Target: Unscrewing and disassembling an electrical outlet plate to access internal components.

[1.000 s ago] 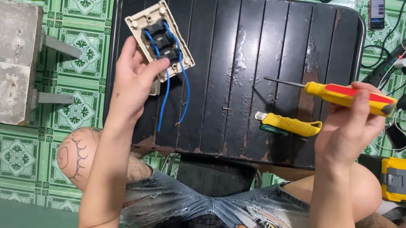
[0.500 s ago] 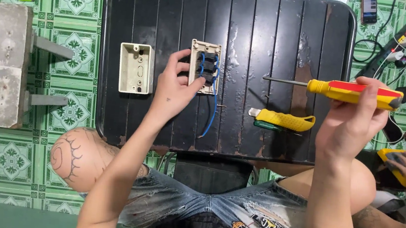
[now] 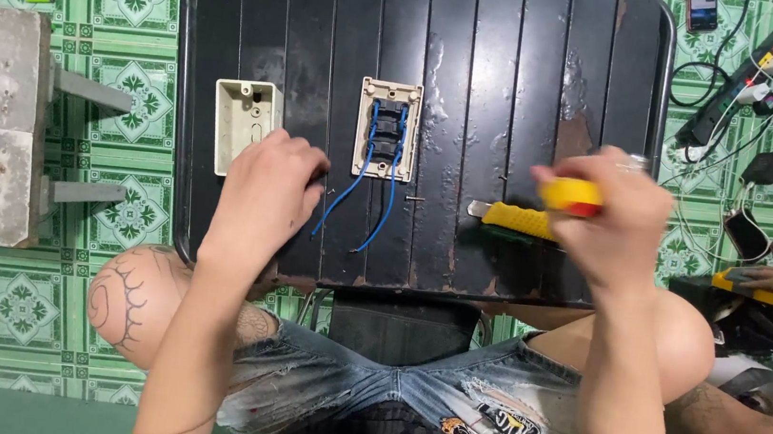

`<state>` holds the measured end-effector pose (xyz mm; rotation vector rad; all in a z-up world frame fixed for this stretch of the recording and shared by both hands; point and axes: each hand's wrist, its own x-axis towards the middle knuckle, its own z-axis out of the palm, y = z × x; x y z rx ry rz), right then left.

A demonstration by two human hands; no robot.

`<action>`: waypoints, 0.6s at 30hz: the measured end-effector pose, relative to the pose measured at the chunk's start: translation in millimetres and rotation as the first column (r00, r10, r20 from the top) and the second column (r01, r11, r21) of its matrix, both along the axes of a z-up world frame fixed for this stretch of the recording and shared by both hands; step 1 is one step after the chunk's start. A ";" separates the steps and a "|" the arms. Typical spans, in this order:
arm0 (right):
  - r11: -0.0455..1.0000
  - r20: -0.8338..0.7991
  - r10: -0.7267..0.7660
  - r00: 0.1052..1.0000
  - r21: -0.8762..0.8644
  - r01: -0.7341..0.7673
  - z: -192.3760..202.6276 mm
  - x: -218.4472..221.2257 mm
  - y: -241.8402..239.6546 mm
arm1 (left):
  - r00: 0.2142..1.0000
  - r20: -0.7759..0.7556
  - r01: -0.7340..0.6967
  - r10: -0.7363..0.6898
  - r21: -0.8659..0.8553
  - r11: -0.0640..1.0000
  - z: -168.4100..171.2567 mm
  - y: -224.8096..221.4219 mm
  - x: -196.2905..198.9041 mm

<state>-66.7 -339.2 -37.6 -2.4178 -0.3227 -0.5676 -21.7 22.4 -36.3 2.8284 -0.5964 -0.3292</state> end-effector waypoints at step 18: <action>0.780 -0.434 -0.137 0.891 -0.601 -0.173 -14.4 14.3 30.0 | 0.984 0.120 0.120 -0.129 0.077 0.990 -12.4 -15.4 -7.0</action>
